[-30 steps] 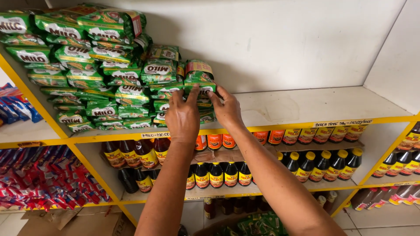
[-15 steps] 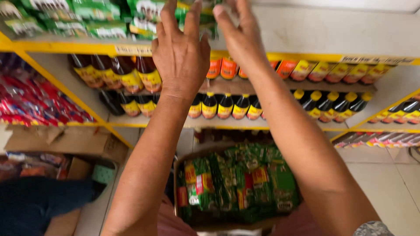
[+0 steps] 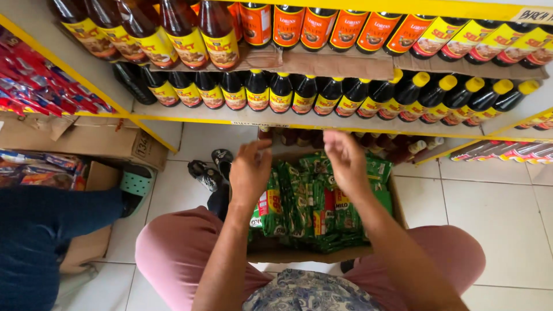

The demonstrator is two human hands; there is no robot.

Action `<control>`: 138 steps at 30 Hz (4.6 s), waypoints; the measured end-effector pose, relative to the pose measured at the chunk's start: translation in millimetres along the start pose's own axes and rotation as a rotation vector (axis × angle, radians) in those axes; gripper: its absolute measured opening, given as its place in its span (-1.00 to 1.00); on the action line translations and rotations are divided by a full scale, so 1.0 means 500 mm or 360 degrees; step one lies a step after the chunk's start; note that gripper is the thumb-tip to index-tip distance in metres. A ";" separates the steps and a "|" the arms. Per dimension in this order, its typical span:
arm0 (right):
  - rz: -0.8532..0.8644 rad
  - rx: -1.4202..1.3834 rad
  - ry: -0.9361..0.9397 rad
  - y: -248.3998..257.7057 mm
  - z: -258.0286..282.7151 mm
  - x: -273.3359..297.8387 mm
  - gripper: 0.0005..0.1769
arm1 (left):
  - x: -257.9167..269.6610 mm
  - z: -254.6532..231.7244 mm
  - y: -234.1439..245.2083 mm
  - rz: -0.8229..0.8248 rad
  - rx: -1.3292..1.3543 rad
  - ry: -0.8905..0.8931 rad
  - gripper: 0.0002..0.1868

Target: Stocking Milo drink packets from a cardboard box onto grocery store shelves.

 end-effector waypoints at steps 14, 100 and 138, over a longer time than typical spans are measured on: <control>0.0777 -0.0256 -0.0918 -0.166 -0.361 0.426 -0.74 | 0.396 0.354 -0.307 0.1158 -0.0492 0.1091 0.08; -0.0097 -0.1331 -0.1268 -0.036 -0.194 0.292 -0.45 | 0.227 0.086 -0.157 0.1151 0.0988 0.0567 -0.03; 0.0589 -0.0978 -0.0068 -0.080 0.399 0.080 -0.24 | 0.036 -0.231 0.201 0.0688 0.1675 -0.0349 -0.17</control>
Point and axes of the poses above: each hand's wrist, its own x-axis away from the middle knuckle, its own y-axis out of the back of the hand, z = x × y, the point moved 7 cm from there along -x, towards the middle knuckle, and after that the axes turned 11 degrees about -x, right-handed, at the moved point
